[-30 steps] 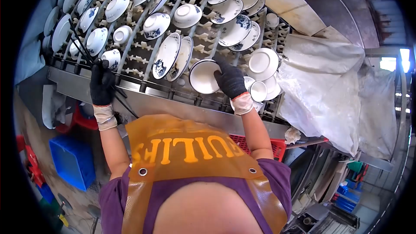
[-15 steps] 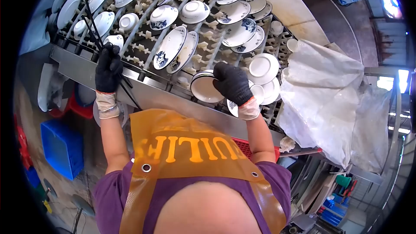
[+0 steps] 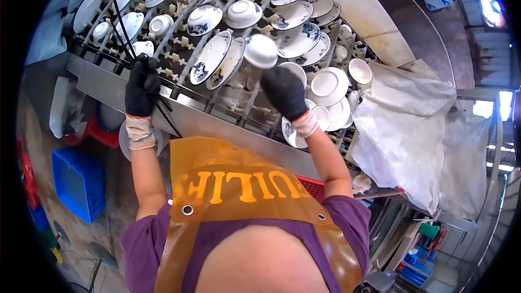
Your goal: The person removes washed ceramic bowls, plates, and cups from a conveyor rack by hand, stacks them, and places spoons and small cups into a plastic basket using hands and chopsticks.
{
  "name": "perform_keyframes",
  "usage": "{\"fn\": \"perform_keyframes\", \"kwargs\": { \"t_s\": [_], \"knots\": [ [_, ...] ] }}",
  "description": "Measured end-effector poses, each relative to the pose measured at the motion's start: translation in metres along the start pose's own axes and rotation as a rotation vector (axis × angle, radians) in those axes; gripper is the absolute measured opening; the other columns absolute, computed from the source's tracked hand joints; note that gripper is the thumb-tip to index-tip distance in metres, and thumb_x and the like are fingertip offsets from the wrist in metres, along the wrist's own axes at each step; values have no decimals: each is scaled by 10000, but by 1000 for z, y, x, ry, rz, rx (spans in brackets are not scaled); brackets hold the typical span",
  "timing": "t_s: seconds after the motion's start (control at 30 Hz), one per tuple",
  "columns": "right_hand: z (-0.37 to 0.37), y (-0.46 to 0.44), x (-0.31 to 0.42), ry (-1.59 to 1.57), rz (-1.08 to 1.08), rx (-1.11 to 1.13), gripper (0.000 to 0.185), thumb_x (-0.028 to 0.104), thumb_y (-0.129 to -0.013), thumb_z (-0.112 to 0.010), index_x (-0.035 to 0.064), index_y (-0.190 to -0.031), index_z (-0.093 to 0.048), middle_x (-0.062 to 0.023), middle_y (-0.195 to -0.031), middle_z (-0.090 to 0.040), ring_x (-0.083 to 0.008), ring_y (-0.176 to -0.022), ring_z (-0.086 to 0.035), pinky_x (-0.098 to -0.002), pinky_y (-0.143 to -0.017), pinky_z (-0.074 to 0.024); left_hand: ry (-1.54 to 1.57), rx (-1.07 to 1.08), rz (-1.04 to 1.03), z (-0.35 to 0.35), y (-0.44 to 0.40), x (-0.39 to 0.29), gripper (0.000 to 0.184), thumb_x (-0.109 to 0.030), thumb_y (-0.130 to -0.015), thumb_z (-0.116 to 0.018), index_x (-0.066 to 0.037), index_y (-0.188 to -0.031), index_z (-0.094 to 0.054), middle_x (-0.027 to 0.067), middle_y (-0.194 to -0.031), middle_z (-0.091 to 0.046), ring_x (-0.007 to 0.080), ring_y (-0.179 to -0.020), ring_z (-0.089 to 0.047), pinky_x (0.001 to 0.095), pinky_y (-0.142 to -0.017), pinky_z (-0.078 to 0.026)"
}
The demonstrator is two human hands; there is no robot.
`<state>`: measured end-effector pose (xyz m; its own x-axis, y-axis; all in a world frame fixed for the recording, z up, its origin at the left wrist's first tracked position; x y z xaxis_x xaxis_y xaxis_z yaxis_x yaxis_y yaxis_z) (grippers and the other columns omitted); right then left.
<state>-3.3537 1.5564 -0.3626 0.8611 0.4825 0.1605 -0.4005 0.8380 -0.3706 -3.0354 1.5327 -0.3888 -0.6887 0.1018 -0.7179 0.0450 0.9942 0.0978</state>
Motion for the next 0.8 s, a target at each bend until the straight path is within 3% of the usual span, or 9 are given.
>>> {"fn": "perform_keyframes", "kwargs": {
  "t_s": [0.2, 0.27, 0.33, 0.4, 0.47, 0.57, 0.6, 0.7, 0.8],
  "knots": [
    [-32, 49, -23, 24, -340, 137, 679, 204, -652, -718, 111, -1256, -423, -141, -858, -579, -327, -742, -578, -416, -678, -469, 58, 116, 16, 11, 0, 11, 232, -272, -932, -479, -98, -1073, -539, 16, -930, -543, 22, -528, -357, 163, -463, -281],
    [-33, 60, -38, 34, -446, 213, 582, 190, -654, -714, 82, -1184, -498, -170, -874, -598, -344, -761, -587, -421, -694, -472, 76, 116, -13, 6, 1, 13, 236, -273, -934, -476, -95, -1078, -535, 13, -929, -533, 20, -533, -363, 164, -465, -285],
    [-16, 64, -46, -135, -308, 4, 428, 199, -685, -689, 76, -1080, -580, -142, -916, -627, -311, -799, -604, -378, -695, -479, 105, 110, 16, 6, 1, 17, 234, -269, -937, -471, -91, -1075, -535, 8, -926, -522, 22, -535, -356, 161, -467, -287],
    [17, 60, -57, -708, -669, -78, 431, 239, -698, -717, 35, -1059, -599, -156, -944, -636, -306, -869, -610, -364, -768, -477, 66, 63, -4, 0, 4, 18, 231, -262, -938, -468, -87, -1074, -534, 6, -921, -518, 24, -535, -347, 156, -468, -286],
    [21, 65, -82, -1013, -720, -169, 480, 271, -731, -708, 0, -1103, -569, -186, -970, -625, -320, -910, -596, -376, -820, -458, 77, 81, 17, -6, 6, 21, 231, -253, -940, -464, -84, -1080, -535, 7, -915, -516, 26, -533, -339, 153, -467, -284],
    [38, 85, -135, 134, -609, -321, 652, 331, -724, -713, -16, -1217, -464, -232, -1123, -540, -347, -1097, -479, -416, -935, -381, 79, 74, -14, -3, 7, 24, 233, -247, -942, -461, -87, -1092, -540, 17, -939, -525, 26, -531, -340, 153, -467, -287],
    [39, 92, -154, 269, -640, -215, 799, 336, -652, -755, -13, -1274, -393, -240, -1189, -500, -357, -1162, -428, -397, -963, -363, 83, 83, -16, -1, 7, 25, 233, -247, -942, -461, -87, -1092, -540, 17, -939, -525, 26, -531, -340, 153, -467, -287],
    [12, 117, -204, -240, -870, -104, 897, 254, -571, -769, -1, -1311, -330, -229, -1243, -471, -356, -1139, -469, -362, -954, -390, 13, 53, -11, -8, 11, 29, 237, -269, -949, -439, -107, -1082, -550, -21, -894, -549, 21, -510, -328, 155, -461, -269],
    [45, 106, -205, -125, -813, -132, 863, 229, -585, -752, 4, -1306, -335, -227, -1225, -488, -346, -1099, -506, -365, -925, -414, -115, -105, -34, -5, 15, 35, 233, -274, -950, -431, -117, -1075, -550, -38, -864, -564, 17, -496, -324, 157, -453, -259]
  ]
}}
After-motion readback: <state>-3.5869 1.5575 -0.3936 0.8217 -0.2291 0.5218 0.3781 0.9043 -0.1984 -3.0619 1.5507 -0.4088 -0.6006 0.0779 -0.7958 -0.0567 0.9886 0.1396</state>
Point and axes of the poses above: each hand's wrist, its own y-axis away from the middle knuckle, its own z-axis out of the back of the hand, x = y × z, the point moved 5 cm from there along -y, towards the middle knuckle
